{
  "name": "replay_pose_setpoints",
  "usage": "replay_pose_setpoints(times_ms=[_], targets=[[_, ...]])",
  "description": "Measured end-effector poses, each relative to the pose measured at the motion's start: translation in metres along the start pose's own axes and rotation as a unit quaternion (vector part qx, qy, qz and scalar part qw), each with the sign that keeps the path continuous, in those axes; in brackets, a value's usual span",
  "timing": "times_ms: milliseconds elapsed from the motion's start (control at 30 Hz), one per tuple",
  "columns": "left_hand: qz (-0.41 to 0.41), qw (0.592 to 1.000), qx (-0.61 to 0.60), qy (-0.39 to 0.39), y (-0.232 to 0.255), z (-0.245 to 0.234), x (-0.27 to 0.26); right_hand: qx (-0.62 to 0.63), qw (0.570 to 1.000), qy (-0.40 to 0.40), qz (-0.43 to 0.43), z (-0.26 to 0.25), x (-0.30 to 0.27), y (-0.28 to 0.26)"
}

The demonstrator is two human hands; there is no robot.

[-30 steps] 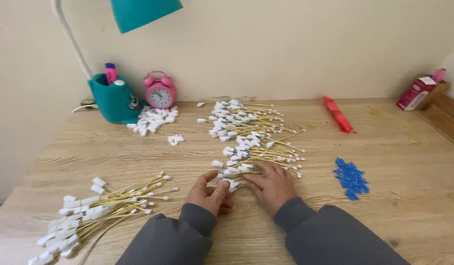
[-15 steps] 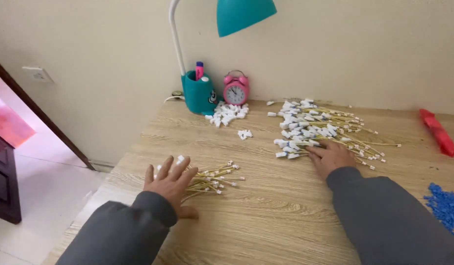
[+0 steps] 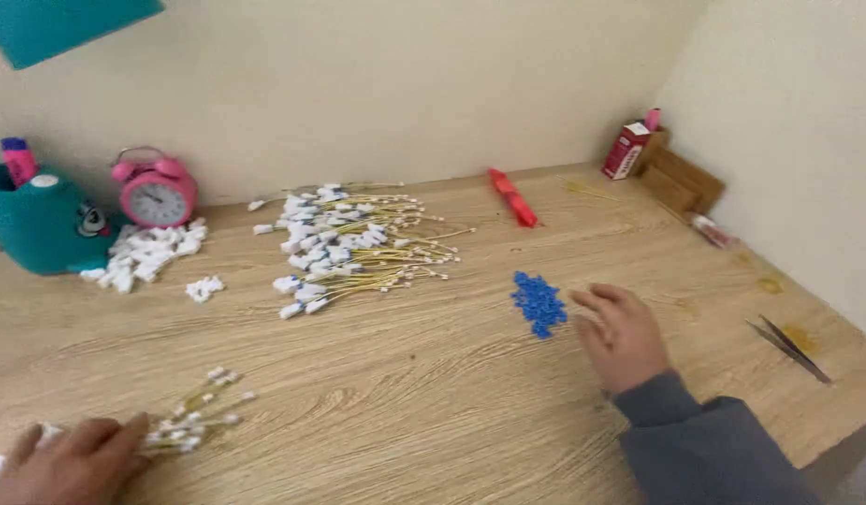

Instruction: Assembling small white plastic connectors onto the ends of yellow wires on a wooden desk.

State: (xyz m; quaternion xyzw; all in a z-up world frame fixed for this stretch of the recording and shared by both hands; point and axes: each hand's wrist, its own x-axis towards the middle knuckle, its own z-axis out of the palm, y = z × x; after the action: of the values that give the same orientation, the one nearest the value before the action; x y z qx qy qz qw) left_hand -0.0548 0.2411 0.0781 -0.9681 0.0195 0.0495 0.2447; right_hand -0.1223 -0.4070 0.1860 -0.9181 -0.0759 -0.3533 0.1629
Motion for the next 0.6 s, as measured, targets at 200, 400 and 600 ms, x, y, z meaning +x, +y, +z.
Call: replay_pose_setpoints(times_ms=[200,400,600], targets=[[0.187,0.934,-0.135,0.273,0.099,-0.044,-0.021,-0.096,0.985,-0.141,0.027,0.022,-0.033,0.028],[0.235,0.911,-0.195,0.277,0.189,-0.115,-0.021,-0.127,0.939,-0.281,0.151,0.044,0.012,-0.012],[0.266,0.908,-0.213,0.244,0.234,-0.167,-0.009,-0.104,0.94,-0.292,0.145,0.073,0.051,-0.002]])
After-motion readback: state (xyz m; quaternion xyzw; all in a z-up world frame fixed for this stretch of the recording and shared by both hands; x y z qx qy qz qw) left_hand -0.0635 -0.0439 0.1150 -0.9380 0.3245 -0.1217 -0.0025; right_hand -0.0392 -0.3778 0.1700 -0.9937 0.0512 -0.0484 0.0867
